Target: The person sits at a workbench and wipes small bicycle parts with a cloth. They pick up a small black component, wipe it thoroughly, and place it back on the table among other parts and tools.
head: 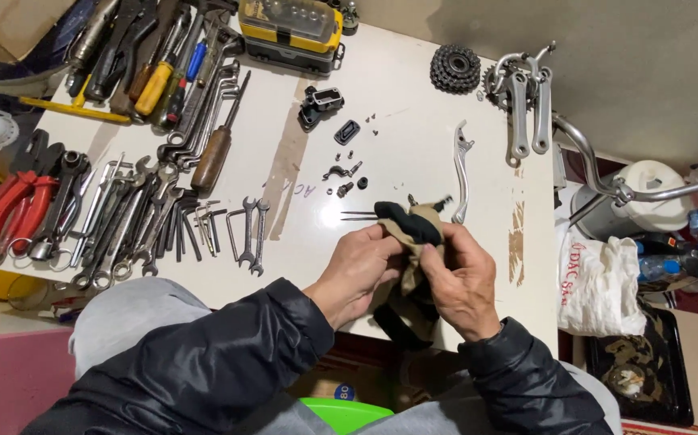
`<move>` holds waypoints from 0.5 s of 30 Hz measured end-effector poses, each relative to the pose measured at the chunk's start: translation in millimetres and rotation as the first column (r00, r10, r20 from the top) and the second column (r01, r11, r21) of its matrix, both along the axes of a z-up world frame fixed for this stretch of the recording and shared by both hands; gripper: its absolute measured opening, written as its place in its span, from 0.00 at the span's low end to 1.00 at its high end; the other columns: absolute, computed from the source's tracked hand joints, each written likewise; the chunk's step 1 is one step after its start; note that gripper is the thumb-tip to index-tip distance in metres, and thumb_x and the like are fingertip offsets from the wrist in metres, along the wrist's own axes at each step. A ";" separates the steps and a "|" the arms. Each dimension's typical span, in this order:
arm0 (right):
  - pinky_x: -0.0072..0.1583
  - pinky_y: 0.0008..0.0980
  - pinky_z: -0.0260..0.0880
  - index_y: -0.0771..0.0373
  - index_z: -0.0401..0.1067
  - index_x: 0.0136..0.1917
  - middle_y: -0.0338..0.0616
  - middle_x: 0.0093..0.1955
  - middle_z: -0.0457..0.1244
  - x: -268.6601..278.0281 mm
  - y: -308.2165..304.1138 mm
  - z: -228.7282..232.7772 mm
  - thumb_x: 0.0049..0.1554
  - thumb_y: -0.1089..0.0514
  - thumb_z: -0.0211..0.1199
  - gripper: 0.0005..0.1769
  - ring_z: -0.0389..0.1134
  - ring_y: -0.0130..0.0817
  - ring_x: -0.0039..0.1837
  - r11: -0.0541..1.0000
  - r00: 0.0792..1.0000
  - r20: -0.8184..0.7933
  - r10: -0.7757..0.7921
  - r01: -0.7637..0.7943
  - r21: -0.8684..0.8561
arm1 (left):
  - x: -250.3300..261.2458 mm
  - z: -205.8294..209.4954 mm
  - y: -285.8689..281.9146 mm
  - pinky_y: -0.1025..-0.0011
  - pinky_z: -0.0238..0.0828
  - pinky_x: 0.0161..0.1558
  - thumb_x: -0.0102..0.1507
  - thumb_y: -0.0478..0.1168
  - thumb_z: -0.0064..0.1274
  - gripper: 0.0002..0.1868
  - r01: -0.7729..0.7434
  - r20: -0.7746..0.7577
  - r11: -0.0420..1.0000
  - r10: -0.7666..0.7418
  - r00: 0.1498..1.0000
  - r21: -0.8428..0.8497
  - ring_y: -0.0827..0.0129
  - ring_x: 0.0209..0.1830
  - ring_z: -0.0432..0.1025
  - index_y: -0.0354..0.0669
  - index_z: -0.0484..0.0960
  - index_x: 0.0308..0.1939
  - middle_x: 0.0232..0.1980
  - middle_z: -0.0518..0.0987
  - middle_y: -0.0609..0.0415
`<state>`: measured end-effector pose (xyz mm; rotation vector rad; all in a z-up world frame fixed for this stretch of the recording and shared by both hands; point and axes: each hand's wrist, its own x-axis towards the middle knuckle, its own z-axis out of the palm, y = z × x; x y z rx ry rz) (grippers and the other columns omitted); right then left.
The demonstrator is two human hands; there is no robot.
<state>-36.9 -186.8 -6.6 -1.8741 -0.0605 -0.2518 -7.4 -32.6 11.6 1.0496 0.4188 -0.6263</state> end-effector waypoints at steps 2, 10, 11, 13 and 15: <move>0.43 0.31 0.74 0.66 0.74 0.52 0.46 0.35 0.69 0.3 4.9 15.3 0.60 0.67 0.60 0.07 0.69 0.28 0.39 0.999 0.999 -0.002 -0.038 0.038 0.030 | -1.1 12.4 -3.6 0.61 0.79 0.48 0.57 0.36 0.60 0.15 0.007 0.020 1.000 -0.007 1.000 0.015 0.65 0.40 0.77 0.37 0.84 0.47 0.39 0.81 0.51; 0.40 0.23 0.70 0.64 0.70 0.52 0.43 0.37 0.66 11.4 -6.6 5.7 0.64 0.59 0.60 0.06 0.67 0.25 0.37 0.897 0.971 -0.102 -0.217 0.240 0.371 | 1.3 16.3 8.4 0.62 0.82 0.49 0.60 0.34 0.55 0.26 -0.088 0.065 0.995 0.090 0.994 -0.047 0.59 0.42 0.80 0.29 0.76 0.63 0.44 0.80 0.39; 0.39 0.23 0.69 0.64 0.70 0.50 0.42 0.36 0.66 8.6 -11.5 6.5 0.65 0.59 0.60 0.05 0.67 0.25 0.37 0.911 0.970 -0.093 -0.227 0.245 0.331 | 2.9 16.4 10.7 0.61 0.82 0.47 0.61 0.33 0.54 0.26 -0.111 0.072 0.992 0.115 0.991 -0.055 0.56 0.42 0.80 0.27 0.76 0.63 0.44 0.79 0.37; 0.38 0.22 0.68 0.64 0.70 0.49 0.42 0.35 0.65 2.6 -9.8 14.9 0.65 0.60 0.59 0.05 0.66 0.25 0.37 0.924 0.969 -0.082 -0.235 0.249 0.290 | 5.2 16.0 14.3 0.59 0.83 0.46 0.62 0.33 0.54 0.25 -0.135 0.080 0.989 0.140 0.987 -0.062 0.53 0.41 0.81 0.26 0.75 0.63 0.43 0.79 0.35; 0.54 0.32 0.71 0.64 0.75 0.50 0.46 0.42 0.67 -4.8 1.7 30.6 0.59 0.64 0.65 0.05 0.65 0.27 0.50 0.989 0.992 0.006 -0.127 0.127 0.074 | 6.2 14.9 14.8 0.60 0.83 0.47 0.61 0.33 0.55 0.24 -0.132 0.073 0.990 0.136 0.988 -0.049 0.56 0.40 0.80 0.27 0.77 0.61 0.41 0.78 0.40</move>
